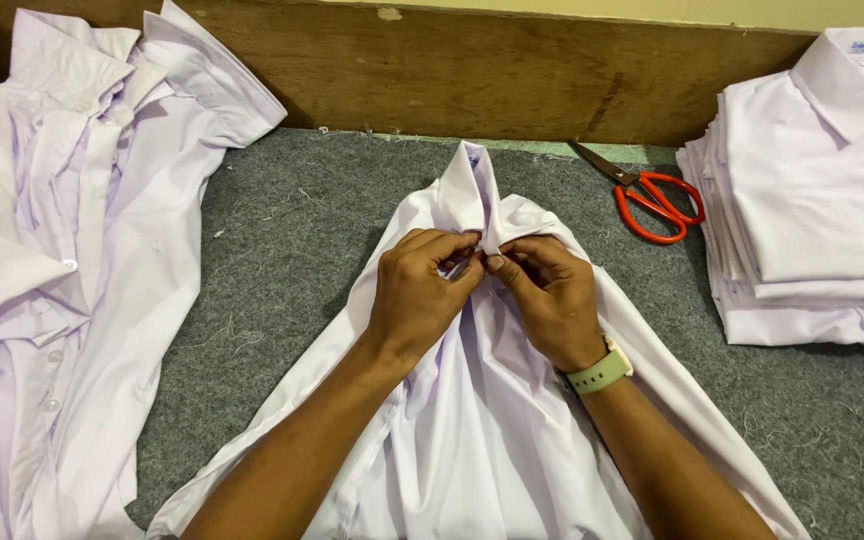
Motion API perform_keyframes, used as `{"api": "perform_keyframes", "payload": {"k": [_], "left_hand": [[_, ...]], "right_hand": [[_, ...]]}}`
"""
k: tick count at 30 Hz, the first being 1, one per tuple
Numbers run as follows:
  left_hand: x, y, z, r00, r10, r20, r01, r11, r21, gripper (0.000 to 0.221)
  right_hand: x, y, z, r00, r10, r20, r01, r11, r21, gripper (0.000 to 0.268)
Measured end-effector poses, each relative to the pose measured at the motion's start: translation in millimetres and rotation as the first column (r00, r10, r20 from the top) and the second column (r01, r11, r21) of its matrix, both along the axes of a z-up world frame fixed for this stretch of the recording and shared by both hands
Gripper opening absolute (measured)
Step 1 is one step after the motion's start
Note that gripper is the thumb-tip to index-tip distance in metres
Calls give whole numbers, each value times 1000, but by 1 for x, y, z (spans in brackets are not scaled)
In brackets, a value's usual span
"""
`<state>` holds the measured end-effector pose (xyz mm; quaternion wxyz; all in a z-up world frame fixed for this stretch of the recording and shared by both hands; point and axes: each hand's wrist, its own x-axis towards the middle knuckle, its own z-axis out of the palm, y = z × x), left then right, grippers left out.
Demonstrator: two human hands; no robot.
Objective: Trimming loose threads and folding a white collared shirt
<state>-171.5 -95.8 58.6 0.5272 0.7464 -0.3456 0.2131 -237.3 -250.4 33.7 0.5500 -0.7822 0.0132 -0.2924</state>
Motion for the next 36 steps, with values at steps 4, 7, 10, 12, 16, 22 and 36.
{"api": "perform_keyframes", "payload": {"k": [4, 7, 10, 12, 16, 22, 36], "left_hand": [[2, 2, -1, 999, -22, -42, 20, 999, -36, 13], [1, 3, 0, 996, -36, -79, 31, 998, -54, 14], [0, 3, -1, 995, -46, -91, 41, 997, -60, 14], [-1, 4, 0, 994, -56, -89, 52, 997, -50, 15], [1, 6, -4, 996, -65, -66, 63, 998, -28, 15], [0, 10, -5, 998, -52, -25, 53, 998, 45, 15], [-4, 12, -1, 997, -65, -39, 65, 998, 13, 15]], "right_hand": [[1, 0, 2, 998, -24, 65, 24, 1000, 2, 14], [1, 0, 2, 994, -51, 98, 54, 998, -30, 13], [0, 3, 3, 993, -54, 102, 57, 998, -23, 11], [0, 5, 4, 991, -54, 121, 55, 998, -5, 10], [-2, 7, 9, 988, -64, 144, 74, 995, -63, 8], [-2, 8, 9, 991, -34, 128, 47, 993, -105, 6], [-1, 7, -5, 1000, 15, 23, -17, 997, 78, 9]]}}
